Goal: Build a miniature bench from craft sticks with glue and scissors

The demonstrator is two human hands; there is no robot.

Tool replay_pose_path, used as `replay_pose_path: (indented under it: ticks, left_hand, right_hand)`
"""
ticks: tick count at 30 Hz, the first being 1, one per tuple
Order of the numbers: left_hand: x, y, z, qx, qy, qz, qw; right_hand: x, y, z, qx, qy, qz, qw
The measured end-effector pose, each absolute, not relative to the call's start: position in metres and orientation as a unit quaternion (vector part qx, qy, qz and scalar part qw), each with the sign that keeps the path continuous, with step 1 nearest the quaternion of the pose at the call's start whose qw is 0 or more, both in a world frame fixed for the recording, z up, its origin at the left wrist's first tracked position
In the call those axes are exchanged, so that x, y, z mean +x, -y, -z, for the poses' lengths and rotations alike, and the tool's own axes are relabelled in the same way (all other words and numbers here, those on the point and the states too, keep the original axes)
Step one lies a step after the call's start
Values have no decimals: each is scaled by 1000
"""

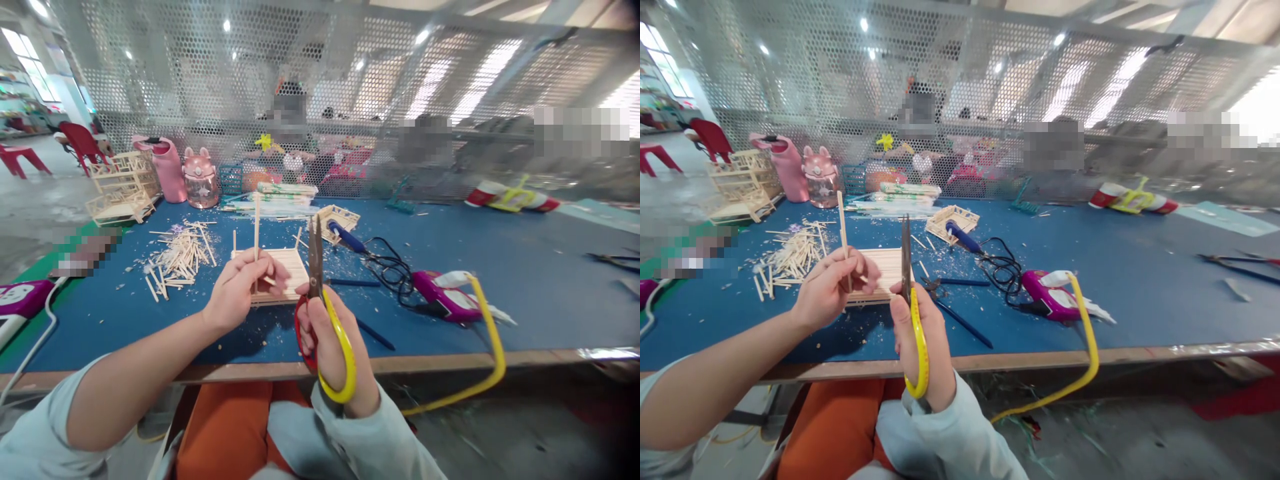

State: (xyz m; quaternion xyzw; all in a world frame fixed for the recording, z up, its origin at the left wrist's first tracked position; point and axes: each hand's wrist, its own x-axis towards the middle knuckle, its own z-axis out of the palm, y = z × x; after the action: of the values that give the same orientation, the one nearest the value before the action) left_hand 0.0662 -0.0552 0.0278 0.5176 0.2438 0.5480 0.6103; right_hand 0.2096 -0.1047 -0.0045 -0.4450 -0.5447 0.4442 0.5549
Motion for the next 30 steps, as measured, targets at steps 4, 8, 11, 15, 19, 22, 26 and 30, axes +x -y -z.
replay_pose_path:
  ticks: [4,8,11,15,19,22,26,30]
  left_hand:
    - [60,55,-33,598,-230,-327,695]
    - [58,57,-35,707,-250,-238,617]
    - [57,57,-35,766,-279,-207,540]
    - [52,53,-36,721,-251,-280,583]
    - [47,49,-39,552,-142,-412,711]
    - [52,50,-36,519,-141,-463,704]
    - [67,57,-22,597,-225,-476,605]
    - [72,58,-18,590,-249,-548,539]
  right_hand:
    - [215,99,-3,-425,507,-433,613]
    - [219,93,-16,-369,473,-403,691]
    - [218,91,-23,-360,467,-370,718]
    - [219,89,-25,-371,457,-310,746]
    - [222,85,-25,-377,379,-287,795]
    - [221,84,-25,-370,348,-287,812]
    - [210,87,-21,-373,362,-327,789]
    - [196,91,-12,-399,432,-415,694]
